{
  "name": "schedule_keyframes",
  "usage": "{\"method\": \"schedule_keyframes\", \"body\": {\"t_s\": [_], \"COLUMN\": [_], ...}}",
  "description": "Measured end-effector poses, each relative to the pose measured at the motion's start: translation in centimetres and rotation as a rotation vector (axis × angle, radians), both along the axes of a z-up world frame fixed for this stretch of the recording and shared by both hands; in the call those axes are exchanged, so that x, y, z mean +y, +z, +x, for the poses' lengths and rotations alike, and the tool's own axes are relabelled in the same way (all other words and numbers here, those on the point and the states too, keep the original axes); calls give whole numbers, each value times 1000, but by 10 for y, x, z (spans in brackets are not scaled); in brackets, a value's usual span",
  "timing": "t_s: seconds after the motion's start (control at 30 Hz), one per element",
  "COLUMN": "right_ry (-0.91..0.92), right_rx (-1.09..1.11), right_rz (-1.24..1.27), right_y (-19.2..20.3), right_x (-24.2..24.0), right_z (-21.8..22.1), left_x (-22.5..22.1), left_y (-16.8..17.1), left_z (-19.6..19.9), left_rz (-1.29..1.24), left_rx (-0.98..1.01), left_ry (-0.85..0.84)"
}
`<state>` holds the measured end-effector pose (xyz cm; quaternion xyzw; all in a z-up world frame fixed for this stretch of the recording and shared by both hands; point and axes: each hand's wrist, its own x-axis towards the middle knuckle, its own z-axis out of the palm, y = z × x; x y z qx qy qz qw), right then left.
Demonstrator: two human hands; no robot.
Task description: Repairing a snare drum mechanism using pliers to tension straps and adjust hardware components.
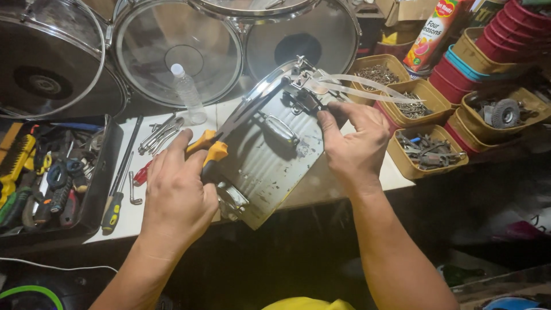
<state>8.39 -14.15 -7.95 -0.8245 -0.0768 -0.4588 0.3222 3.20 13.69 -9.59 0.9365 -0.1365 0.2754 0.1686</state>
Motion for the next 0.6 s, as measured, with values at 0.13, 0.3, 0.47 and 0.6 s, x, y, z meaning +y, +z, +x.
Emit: {"method": "schedule_keyframes", "body": {"t_s": [0.13,0.3,0.47,0.6], "right_ry": [-21,-6,29,90], "right_rx": [-30,-43,30,91], "right_rz": [42,80,208,338], "right_y": [-4,3,-1,-2], "right_x": [1,7,5,3], "right_z": [3,-2,1,3], "left_x": [1,2,1,0], "left_y": [-3,-7,-7,-7], "left_z": [1,1,1,0], "left_rz": [-16,-26,-36,-44], "left_rx": [-19,-15,-21,-5], "left_ry": [-1,-9,-24,-18]}}
